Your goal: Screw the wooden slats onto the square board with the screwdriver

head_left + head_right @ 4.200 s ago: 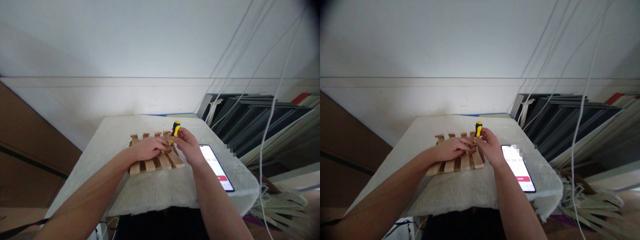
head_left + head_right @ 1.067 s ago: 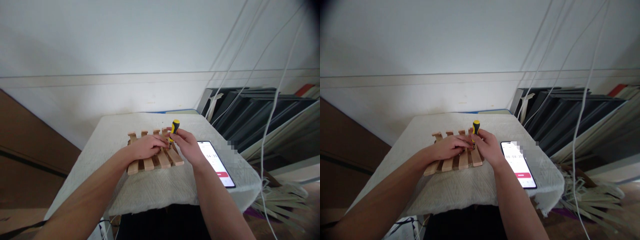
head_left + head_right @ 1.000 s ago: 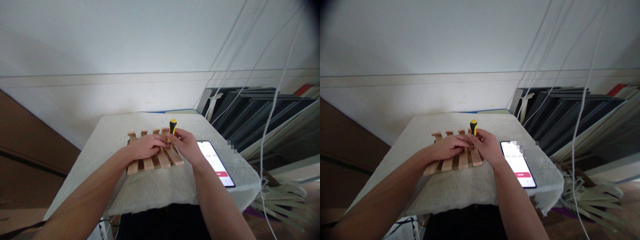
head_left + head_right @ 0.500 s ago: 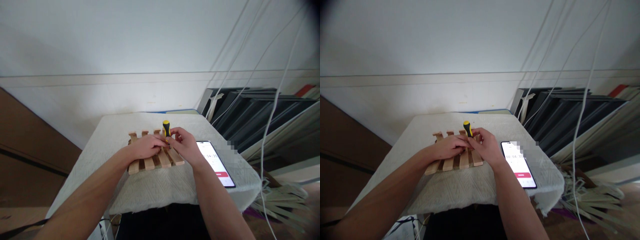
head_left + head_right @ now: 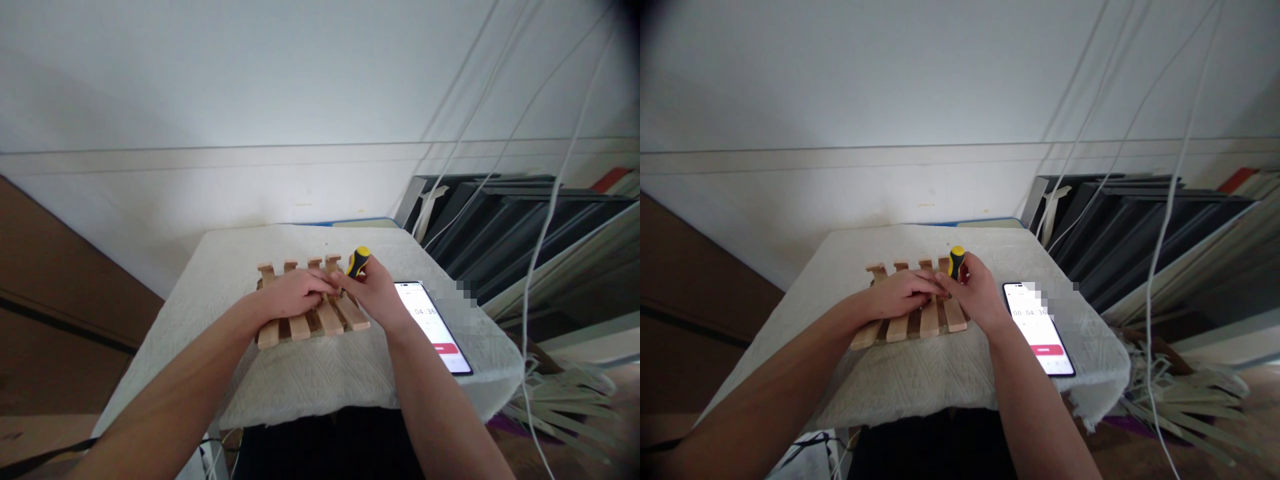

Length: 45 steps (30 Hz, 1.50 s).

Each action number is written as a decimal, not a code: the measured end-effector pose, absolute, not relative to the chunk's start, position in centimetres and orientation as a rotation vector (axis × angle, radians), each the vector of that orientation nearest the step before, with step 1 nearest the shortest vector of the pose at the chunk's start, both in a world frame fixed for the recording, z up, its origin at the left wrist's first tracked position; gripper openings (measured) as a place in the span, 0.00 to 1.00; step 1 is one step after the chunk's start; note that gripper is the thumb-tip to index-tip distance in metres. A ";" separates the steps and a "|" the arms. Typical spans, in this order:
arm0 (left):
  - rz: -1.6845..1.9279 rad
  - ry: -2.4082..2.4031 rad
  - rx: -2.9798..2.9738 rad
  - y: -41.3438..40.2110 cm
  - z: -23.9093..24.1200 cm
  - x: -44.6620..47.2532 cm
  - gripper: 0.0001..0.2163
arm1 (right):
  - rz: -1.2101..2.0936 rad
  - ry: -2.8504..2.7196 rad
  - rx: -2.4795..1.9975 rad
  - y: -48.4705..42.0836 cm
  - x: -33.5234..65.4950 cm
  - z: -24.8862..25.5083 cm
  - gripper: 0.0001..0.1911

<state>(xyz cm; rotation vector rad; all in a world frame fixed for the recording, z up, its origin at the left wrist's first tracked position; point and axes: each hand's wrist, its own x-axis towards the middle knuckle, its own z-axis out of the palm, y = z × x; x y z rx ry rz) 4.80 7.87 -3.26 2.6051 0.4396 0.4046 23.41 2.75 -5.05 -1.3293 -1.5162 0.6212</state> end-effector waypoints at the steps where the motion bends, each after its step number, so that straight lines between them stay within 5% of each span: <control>1: 0.402 0.443 2.604 7.8 -3.2 4.8 0.20 | 0.622 -1.502 -1.333 2.7 23.4 -5.0 0.13; 19: 0.388 0.511 2.642 7.8 -3.4 4.8 0.15 | 0.727 -1.675 -1.077 2.5 23.2 -4.9 0.14; 45: 0.387 0.490 2.591 7.9 -3.5 4.9 0.20 | 0.707 -1.544 -1.248 2.7 23.5 -4.6 0.10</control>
